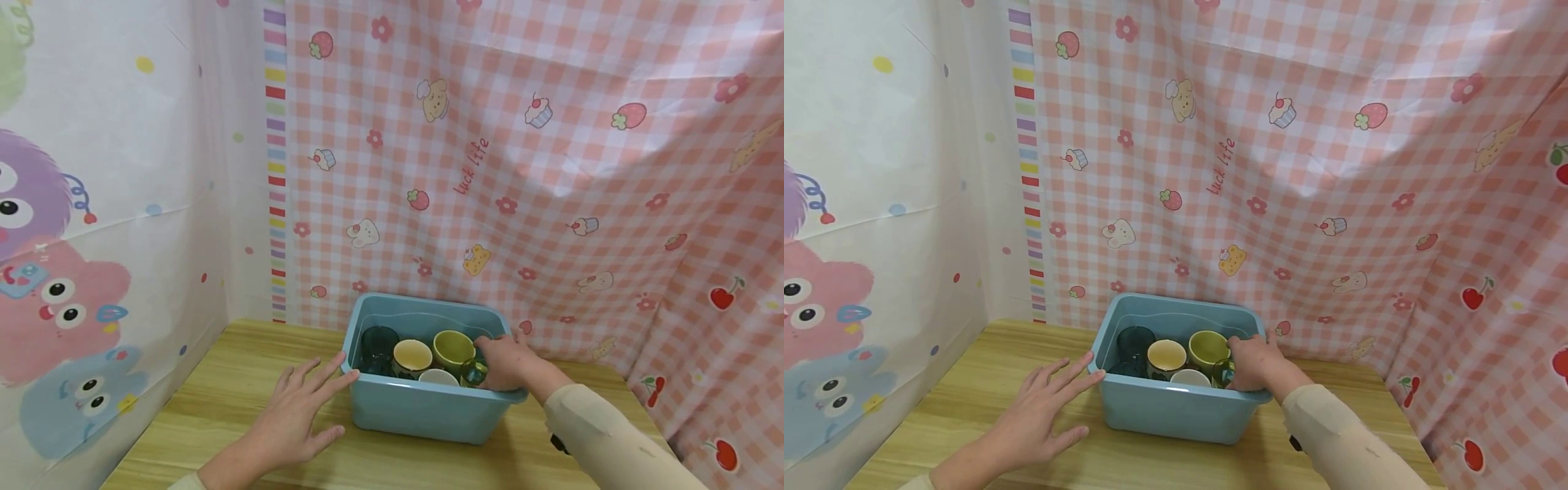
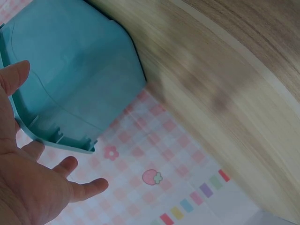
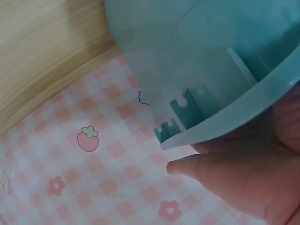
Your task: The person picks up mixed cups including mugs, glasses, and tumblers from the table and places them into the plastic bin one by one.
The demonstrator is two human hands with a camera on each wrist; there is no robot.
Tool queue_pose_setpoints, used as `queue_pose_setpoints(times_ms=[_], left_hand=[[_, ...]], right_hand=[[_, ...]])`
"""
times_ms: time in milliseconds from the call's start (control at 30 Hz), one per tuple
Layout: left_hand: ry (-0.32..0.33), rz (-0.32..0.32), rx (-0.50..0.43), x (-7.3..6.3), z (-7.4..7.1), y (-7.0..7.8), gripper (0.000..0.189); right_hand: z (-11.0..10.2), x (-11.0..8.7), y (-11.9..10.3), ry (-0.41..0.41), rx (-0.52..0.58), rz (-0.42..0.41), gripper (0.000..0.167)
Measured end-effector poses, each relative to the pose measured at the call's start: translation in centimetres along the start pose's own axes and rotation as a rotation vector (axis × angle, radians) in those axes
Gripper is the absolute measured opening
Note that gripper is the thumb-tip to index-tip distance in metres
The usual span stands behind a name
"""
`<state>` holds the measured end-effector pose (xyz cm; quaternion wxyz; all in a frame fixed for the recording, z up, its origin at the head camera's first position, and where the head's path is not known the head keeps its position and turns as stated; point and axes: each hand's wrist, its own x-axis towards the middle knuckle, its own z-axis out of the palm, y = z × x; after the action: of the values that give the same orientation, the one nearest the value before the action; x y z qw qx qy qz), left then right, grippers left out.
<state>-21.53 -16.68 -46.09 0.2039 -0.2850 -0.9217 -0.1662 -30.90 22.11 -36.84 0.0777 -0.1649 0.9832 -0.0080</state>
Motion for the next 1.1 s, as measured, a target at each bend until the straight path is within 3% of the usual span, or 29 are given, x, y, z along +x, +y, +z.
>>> queue_pose_setpoints(times_ms=[1100], left_hand=[[0.02, 0.013, 0.021, 0.0, 0.3, -0.1, 0.09]], right_hand=[[1.1, 0.9, -0.3, -0.015, -0.041, 0.062, 0.079]])
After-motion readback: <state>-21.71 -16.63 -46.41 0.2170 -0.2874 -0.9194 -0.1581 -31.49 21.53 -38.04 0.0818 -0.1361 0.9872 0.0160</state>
